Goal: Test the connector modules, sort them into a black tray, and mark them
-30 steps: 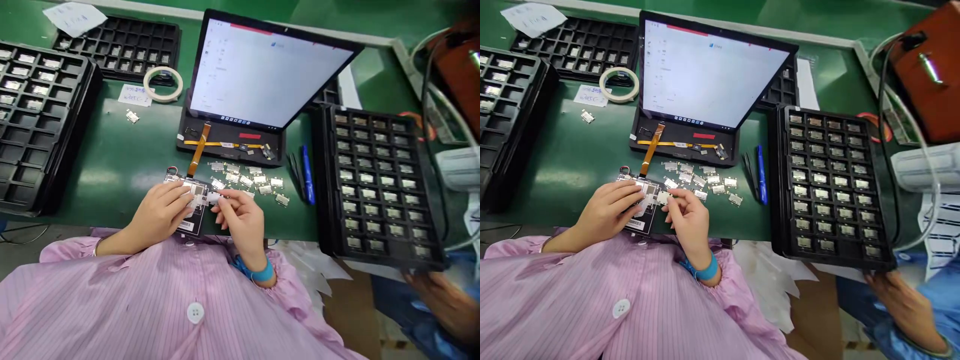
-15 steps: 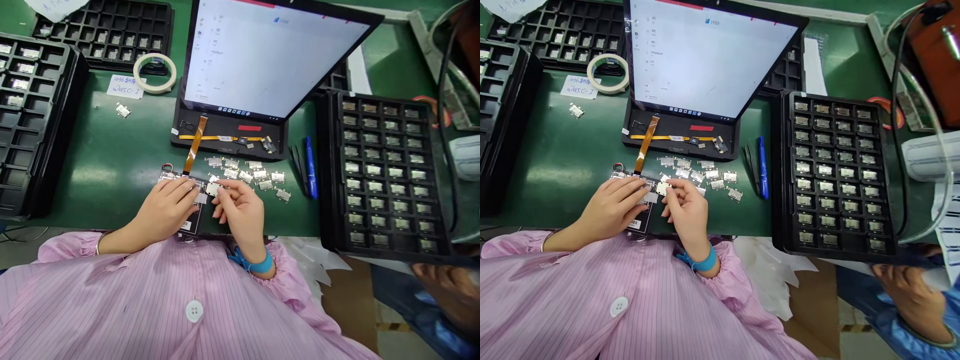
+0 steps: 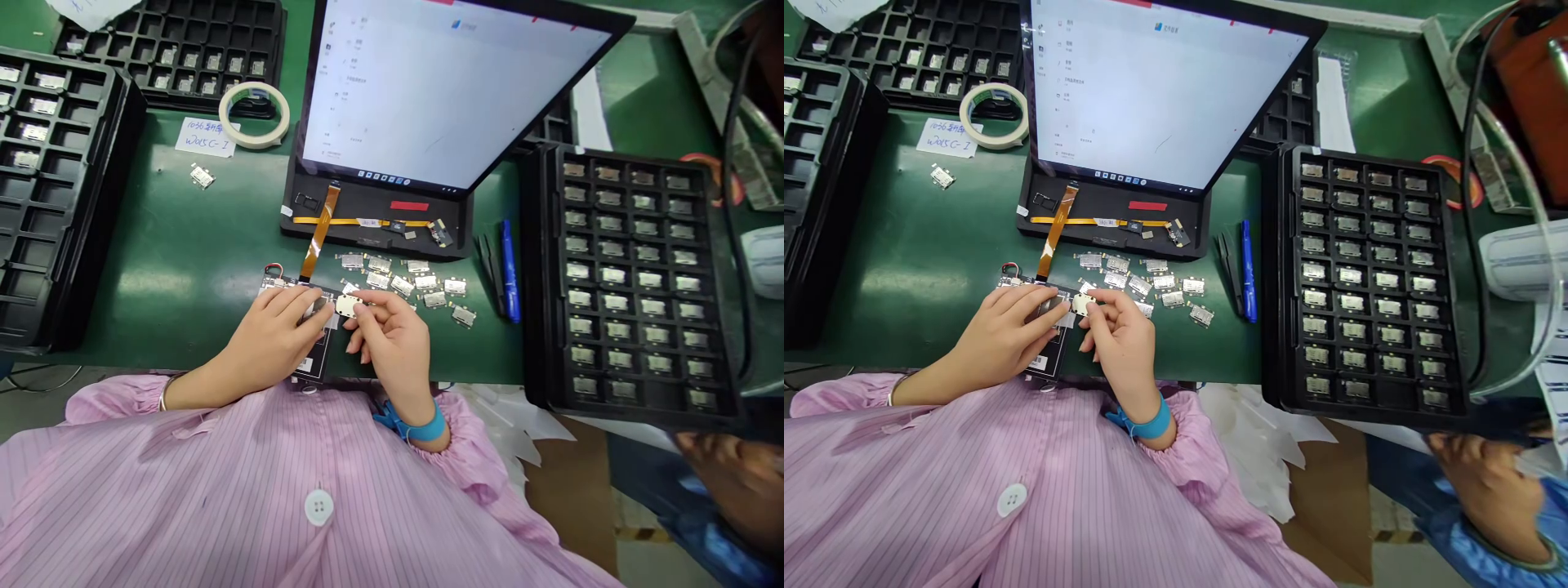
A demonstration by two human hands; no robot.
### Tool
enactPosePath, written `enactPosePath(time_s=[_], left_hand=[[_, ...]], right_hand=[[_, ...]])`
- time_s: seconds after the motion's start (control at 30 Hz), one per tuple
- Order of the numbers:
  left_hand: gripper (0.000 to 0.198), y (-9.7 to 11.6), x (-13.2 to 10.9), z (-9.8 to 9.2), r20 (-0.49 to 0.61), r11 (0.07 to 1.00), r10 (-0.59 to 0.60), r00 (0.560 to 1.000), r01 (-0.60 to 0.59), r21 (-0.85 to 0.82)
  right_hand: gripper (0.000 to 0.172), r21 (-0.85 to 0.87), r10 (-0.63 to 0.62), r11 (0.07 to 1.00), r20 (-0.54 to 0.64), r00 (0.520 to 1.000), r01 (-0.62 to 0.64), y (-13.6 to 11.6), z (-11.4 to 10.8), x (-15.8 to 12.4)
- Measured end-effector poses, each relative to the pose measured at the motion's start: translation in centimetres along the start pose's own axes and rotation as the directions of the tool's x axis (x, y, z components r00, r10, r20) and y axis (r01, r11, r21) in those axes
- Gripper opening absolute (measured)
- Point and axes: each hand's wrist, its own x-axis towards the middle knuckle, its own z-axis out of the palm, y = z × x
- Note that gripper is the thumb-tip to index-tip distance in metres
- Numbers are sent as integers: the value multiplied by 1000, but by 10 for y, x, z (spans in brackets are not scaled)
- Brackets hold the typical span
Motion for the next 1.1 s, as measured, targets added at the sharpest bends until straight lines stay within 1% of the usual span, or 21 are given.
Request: enactPosePath(time_s=[0.1, 0.2, 0.3, 0.4, 0.5, 0.6, 0.73, 0.87, 0.93, 1.1], left_hand=[[30, 4, 6, -5, 42, 1000, -24, 999, 24, 7], [30, 11, 20, -6, 86, 994, -99, 991, 103, -34], [34, 17, 36, -1, 87, 990, -133, 987, 136, -40], [25, 18, 43, 5, 64, 992, -124, 990, 126, -23], [17, 15, 44, 8, 25, 995, -96, 995, 97, -39], [19, 13, 42, 9, -17, 996, -73, 997, 72, -50], [20, 12, 40, 13, -65, 998, -65, 996, 63, -30], [21, 10, 39, 15, -25, 997, -53, 998, 51, -57], [21, 9, 39, 14, -22, 996, -54, 998, 53, -69], [15, 10, 41, 9, -10, 992, -105, 994, 104, -68]], right_hand=[[23, 0, -15, 1000, 11, 1000, 15, 0, -1, -1], [25, 13, -45, 999, 25, 999, 45, 1, -3, -2], [23, 10, -80, 997, 45, 996, 80, 1, -5, -3], [20, 40, -97, 995, 55, 994, 95, 2, -6, -3], [19, 84, -80, 994, 62, 995, 75, 2, -5, -1], [22, 101, -68, 993, 69, 995, 61, 3, -3, 1], [20, 96, -77, 993, 57, 995, 72, 4, -3, 1], [20, 85, -80, 994, 61, 995, 75, 2, -2, 2], [20, 98, -79, 993, 67, 995, 73, 2, -2, 4], [18, 106, -78, 992, 92, 993, 68, 6, -3, 5]])
